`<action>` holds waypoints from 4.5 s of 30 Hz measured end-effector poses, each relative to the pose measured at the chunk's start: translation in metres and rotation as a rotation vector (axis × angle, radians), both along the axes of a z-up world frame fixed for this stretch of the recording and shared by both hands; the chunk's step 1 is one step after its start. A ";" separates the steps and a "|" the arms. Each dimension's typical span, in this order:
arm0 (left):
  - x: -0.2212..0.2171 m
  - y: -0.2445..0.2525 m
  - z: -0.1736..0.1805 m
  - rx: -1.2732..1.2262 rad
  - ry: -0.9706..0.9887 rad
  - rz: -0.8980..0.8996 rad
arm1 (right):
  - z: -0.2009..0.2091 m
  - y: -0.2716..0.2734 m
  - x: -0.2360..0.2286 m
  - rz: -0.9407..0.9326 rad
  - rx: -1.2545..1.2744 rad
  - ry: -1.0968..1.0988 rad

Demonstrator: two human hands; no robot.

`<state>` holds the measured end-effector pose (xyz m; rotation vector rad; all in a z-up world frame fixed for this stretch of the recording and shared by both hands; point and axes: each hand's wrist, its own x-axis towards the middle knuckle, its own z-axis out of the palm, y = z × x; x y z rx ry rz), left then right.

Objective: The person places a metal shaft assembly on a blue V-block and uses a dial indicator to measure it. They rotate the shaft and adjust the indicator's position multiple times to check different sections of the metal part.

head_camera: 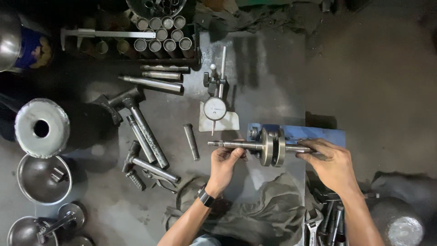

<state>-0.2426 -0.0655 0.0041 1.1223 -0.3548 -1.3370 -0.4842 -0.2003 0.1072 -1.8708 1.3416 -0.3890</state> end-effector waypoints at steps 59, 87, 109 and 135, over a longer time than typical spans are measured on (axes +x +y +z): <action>-0.030 -0.006 -0.031 -0.053 -0.121 -0.138 | -0.113 -0.006 -0.062 -0.354 0.508 -0.116; -0.028 -0.005 -0.025 -0.046 -0.134 -0.157 | -0.143 -0.005 -0.080 -0.428 0.512 -0.008; -0.026 -0.008 -0.023 -0.058 -0.103 -0.154 | -0.133 -0.004 -0.066 -0.522 0.522 -0.068; -0.028 -0.007 -0.018 -0.067 -0.136 -0.149 | -0.164 0.001 -0.090 -0.486 0.464 -0.034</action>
